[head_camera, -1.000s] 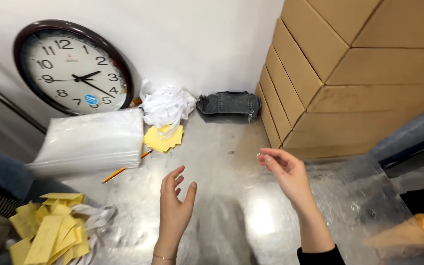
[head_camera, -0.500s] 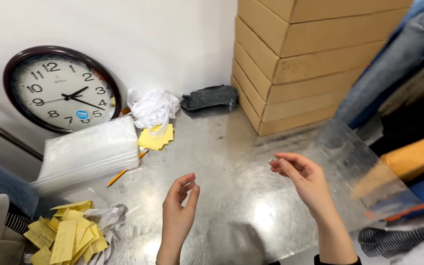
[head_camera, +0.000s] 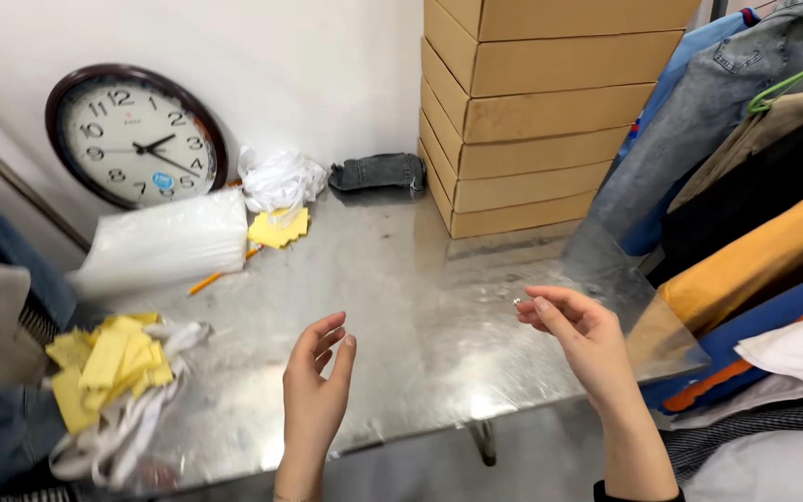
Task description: Hang clothes on a rack and fold denim shorts.
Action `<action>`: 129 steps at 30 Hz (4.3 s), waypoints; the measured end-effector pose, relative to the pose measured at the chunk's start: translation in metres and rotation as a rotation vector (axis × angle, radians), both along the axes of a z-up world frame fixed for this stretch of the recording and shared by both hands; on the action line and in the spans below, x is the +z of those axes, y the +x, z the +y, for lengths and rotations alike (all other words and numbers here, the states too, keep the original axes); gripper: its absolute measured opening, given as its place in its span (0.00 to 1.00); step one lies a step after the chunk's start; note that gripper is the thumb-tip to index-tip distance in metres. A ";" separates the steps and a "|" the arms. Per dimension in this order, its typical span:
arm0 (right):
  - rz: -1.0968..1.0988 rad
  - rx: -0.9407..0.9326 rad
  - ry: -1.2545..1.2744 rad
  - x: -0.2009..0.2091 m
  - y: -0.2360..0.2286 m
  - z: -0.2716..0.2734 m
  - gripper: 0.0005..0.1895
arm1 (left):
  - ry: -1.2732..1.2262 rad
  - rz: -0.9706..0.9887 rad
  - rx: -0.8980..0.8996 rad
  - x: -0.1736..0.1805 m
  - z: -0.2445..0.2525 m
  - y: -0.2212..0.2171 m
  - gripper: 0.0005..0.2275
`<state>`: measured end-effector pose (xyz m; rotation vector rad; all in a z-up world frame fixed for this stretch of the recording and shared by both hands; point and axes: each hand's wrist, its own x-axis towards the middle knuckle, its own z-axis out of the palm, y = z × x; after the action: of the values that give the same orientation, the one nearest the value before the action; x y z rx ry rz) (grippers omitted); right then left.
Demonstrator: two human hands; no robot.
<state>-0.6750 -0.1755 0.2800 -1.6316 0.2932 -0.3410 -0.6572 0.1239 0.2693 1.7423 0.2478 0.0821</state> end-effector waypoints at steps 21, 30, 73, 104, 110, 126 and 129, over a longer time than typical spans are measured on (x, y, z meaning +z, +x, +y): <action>0.024 0.081 0.043 0.005 -0.276 -0.083 0.14 | 0.080 0.007 0.045 -0.001 -0.084 -0.307 0.14; 0.095 0.148 0.061 -0.038 -0.416 -0.087 0.16 | -0.006 0.065 0.075 -0.044 -0.087 -0.454 0.15; -0.261 -0.047 0.095 0.069 -0.556 -0.467 0.30 | 0.180 -0.082 -0.339 0.016 -0.549 -0.536 0.16; -0.365 -0.164 0.306 0.129 -0.442 -0.655 0.09 | -0.015 -0.614 -0.990 0.131 -0.706 -0.398 0.25; -0.327 0.069 0.287 0.117 -0.453 -0.610 0.06 | -0.291 -0.427 -1.348 0.107 -0.693 -0.399 0.27; -0.052 -0.159 0.456 0.055 -0.439 -0.626 0.08 | -0.005 -1.154 -0.784 0.029 -0.663 -0.457 0.27; -0.067 -0.271 0.573 0.054 -0.436 -0.630 0.06 | 0.030 -1.379 -0.460 -0.005 -0.678 -0.466 0.24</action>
<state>-1.1110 -0.8060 0.3342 -1.0161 0.5118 -0.4663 -1.1236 -0.5544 0.2647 1.3748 -1.1433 0.8919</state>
